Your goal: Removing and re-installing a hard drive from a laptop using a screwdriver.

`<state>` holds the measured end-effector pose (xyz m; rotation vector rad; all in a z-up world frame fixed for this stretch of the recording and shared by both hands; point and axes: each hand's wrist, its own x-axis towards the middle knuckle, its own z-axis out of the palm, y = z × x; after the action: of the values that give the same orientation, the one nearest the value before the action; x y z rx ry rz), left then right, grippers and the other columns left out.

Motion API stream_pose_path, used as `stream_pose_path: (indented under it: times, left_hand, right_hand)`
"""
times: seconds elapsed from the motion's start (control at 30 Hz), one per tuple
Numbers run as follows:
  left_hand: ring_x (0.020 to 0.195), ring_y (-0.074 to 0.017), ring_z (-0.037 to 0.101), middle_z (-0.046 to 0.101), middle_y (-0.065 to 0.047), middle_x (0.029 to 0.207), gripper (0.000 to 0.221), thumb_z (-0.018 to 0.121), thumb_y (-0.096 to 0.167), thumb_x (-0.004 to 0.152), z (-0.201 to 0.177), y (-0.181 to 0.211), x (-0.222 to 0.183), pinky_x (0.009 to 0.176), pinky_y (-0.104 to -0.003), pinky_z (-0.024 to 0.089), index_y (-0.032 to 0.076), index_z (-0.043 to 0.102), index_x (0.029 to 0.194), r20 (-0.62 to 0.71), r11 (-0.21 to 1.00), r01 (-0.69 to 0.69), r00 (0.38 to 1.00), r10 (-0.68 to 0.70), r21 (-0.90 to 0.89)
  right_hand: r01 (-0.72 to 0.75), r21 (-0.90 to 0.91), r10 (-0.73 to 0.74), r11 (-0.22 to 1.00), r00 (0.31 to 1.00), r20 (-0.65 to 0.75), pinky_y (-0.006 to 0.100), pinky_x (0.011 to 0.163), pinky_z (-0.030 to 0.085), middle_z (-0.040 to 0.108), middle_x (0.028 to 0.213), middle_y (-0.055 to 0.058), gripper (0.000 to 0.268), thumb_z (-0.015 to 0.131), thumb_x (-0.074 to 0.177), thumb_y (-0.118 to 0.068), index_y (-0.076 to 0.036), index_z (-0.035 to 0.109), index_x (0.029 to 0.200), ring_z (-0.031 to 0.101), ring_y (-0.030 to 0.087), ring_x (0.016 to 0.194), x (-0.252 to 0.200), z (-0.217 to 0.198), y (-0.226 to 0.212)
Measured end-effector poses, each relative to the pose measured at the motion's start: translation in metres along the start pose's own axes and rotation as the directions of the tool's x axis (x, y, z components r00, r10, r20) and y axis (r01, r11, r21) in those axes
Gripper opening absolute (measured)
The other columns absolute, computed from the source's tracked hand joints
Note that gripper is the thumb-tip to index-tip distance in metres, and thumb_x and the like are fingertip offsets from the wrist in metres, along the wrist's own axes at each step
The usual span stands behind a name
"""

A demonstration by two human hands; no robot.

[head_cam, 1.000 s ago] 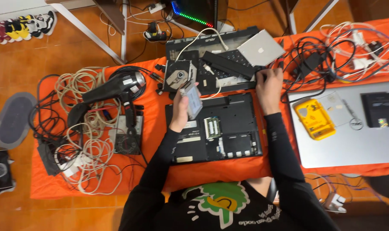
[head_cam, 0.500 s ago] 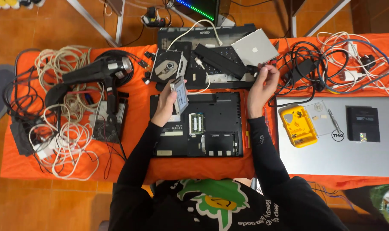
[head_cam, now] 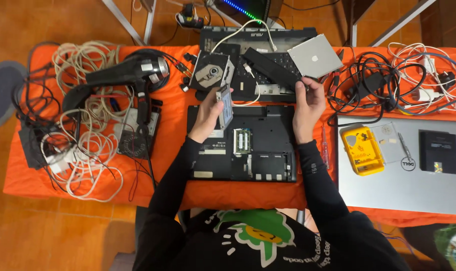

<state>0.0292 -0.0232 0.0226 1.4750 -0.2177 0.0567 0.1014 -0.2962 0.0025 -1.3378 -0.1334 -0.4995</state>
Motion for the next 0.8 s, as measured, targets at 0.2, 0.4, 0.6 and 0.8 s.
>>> stream_pose_path:
  times: [0.2,0.4,0.6,0.8]
  left_hand:
    - [0.102,-0.0113,0.060,0.065,-0.004,0.108,0.054,0.063,0.042,0.102,0.002,-0.006,-0.002,0.092,-0.028,0.051,0.002,0.054,0.139,0.061,0.996,-0.084,0.995,0.083,0.005]
    - [0.091,-0.0090,0.063,0.071,-0.004,0.112,0.055,0.073,0.030,0.093,0.015,0.004,-0.004,0.083,-0.027,0.051,0.006,0.052,0.137,0.029,0.996,-0.029,0.999,0.026,0.087]
    - [0.108,-0.0195,0.064,0.064,-0.011,0.115,0.076,0.092,0.028,0.078,0.020,0.017,-0.013,0.096,-0.035,0.051,0.004,0.055,0.139,0.043,0.806,-0.287,0.950,0.310,0.518]
    - [0.119,-0.0226,0.061,0.065,-0.008,0.136,0.080,0.094,0.029,0.076,0.020,0.026,-0.012,0.103,-0.040,0.045,0.007,0.054,0.142,0.127,0.625,-0.484,0.841,0.526,0.612]
  right_hand:
    - [0.060,-0.227,-0.041,0.972,0.995,0.087,0.021,0.086,0.043,0.057,0.104,0.001,0.015,0.070,0.108,-0.003,0.002,0.073,0.122,0.053,0.007,0.097,-0.014,0.004,-0.017]
    - [-0.084,-0.145,0.112,0.986,0.973,0.200,0.022,0.088,0.051,0.069,0.103,0.001,0.021,0.066,0.105,-0.010,0.000,0.070,0.124,0.064,0.007,0.095,-0.029,0.022,-0.038]
    - [-0.156,-0.042,0.159,0.987,0.893,0.421,0.023,0.098,0.050,0.072,0.113,0.002,0.029,0.054,0.113,-0.015,0.001,0.064,0.136,0.066,0.008,0.107,-0.044,0.032,-0.042]
    - [-0.194,0.092,0.125,0.977,0.862,0.492,0.027,0.111,0.048,0.065,0.110,0.001,0.040,0.061,0.110,-0.007,0.002,0.054,0.149,0.065,0.012,0.119,-0.045,0.030,-0.020]
